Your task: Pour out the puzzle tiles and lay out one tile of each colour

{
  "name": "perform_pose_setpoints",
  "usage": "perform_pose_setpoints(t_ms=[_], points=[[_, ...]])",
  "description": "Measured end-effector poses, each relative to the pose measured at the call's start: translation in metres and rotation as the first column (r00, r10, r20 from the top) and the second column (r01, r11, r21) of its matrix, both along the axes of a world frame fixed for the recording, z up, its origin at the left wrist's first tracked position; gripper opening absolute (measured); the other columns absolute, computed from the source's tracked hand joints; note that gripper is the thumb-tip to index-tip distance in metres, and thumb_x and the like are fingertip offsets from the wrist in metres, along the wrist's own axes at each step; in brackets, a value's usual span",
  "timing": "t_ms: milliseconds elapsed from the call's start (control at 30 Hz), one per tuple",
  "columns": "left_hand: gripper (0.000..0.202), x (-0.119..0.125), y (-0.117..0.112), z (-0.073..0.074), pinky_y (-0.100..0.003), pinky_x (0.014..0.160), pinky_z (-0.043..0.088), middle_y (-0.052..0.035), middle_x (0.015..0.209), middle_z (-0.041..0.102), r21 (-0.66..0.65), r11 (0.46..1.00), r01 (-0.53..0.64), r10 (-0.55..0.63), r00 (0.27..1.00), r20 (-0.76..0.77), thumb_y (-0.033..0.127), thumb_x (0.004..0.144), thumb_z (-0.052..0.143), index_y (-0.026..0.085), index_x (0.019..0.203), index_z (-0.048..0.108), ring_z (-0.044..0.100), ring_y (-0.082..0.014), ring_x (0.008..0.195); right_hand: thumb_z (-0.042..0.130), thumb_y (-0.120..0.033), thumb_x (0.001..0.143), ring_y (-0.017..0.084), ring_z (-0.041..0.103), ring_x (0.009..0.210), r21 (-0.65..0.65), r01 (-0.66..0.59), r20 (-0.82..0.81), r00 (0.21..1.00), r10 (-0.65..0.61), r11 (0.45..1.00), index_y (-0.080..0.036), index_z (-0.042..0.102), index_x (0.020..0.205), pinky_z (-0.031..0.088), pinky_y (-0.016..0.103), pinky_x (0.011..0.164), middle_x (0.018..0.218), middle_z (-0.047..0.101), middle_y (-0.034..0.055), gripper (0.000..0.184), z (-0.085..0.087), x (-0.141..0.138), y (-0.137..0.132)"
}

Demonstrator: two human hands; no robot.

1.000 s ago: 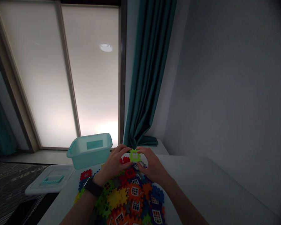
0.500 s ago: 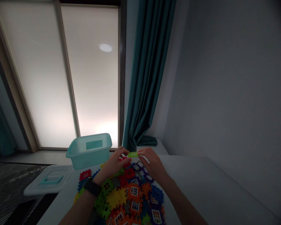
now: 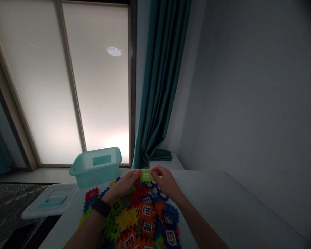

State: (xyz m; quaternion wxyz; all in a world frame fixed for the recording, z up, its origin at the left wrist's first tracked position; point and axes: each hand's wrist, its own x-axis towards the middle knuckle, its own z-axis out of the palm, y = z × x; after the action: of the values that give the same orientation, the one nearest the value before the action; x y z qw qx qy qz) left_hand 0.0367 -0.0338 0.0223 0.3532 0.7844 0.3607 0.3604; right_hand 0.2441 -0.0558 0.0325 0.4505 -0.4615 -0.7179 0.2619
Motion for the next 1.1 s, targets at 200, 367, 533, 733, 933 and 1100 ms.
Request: perform_pose_setpoints(t_ms=[200,367,533,733,933,1100], points=[[0.042,-0.003,0.006,-0.006,-0.030,0.068,0.045,0.0000,0.079,0.055,-0.015,0.999,-0.037,0.036,0.996,-0.083,0.057,0.096,0.045,0.019,0.079,0.055,0.053,-0.0178,0.073,0.046,-0.027,0.100,0.020,0.063,0.087,0.253,-0.074,0.290,0.957,-0.002,0.965,-0.023,0.061,0.092,0.046,0.035,0.082,0.090,0.068,0.0028,0.018,-0.004,0.004,-0.001],[0.027,-0.011,0.009,-0.009,-0.033,0.083,0.048,-0.0040,0.103,0.055,0.250,0.965,-0.073,0.122,0.975,-0.187,0.042,0.084,0.068,0.020,0.095,0.058,0.058,-0.0220,0.093,0.058,-0.023,0.092,0.022,0.061,0.101,0.182,-0.167,0.354,0.930,0.094,0.969,-0.024,0.056,0.106,0.050,0.034,0.087,0.111,0.061,0.0046,0.014,-0.008,0.010,-0.004],[0.032,-0.008,0.006,-0.011,-0.036,0.086,0.050,-0.0065,0.110,0.055,0.399,0.915,-0.054,0.177,0.944,-0.277,0.043,0.084,0.071,0.021,0.104,0.059,0.060,-0.0258,0.100,0.061,-0.015,0.088,0.023,0.058,0.112,0.149,-0.178,0.377,0.919,0.110,0.973,-0.024,0.054,0.110,0.049,0.037,0.096,0.124,0.056,0.0060,0.025,-0.010,0.010,-0.006],[0.033,-0.002,0.004,-0.014,-0.039,0.088,0.049,-0.0072,0.112,0.057,0.502,0.861,-0.078,0.261,0.916,-0.305,0.044,0.085,0.071,0.022,0.105,0.058,0.061,-0.0269,0.100,0.067,-0.022,0.087,0.023,0.058,0.112,0.098,-0.210,0.354,0.921,0.163,0.973,-0.024,0.056,0.113,0.050,0.037,0.097,0.124,0.055,0.0059,0.028,-0.014,0.015,-0.001],[0.034,0.003,0.004,-0.019,-0.041,0.092,0.045,-0.0070,0.113,0.061,0.510,0.856,-0.080,0.308,0.873,-0.379,0.045,0.086,0.072,0.022,0.107,0.060,0.061,-0.0286,0.104,0.065,-0.019,0.087,0.022,0.059,0.109,0.104,-0.181,0.362,0.923,0.132,0.978,-0.024,0.060,0.111,0.049,0.037,0.098,0.114,0.058,0.0046,0.025,-0.022,0.018,0.006],[0.029,0.003,0.004,-0.021,-0.044,0.093,0.041,-0.0065,0.114,0.064,0.484,0.867,-0.120,0.351,0.836,-0.422,0.043,0.092,0.063,0.024,0.114,0.061,0.061,-0.0303,0.108,0.062,-0.022,0.090,0.023,0.058,0.114,0.087,-0.085,0.427,0.903,0.040,0.993,-0.024,0.063,0.118,0.044,0.037,0.103,0.119,0.060,0.0071,0.028,-0.036,0.044,0.024]])
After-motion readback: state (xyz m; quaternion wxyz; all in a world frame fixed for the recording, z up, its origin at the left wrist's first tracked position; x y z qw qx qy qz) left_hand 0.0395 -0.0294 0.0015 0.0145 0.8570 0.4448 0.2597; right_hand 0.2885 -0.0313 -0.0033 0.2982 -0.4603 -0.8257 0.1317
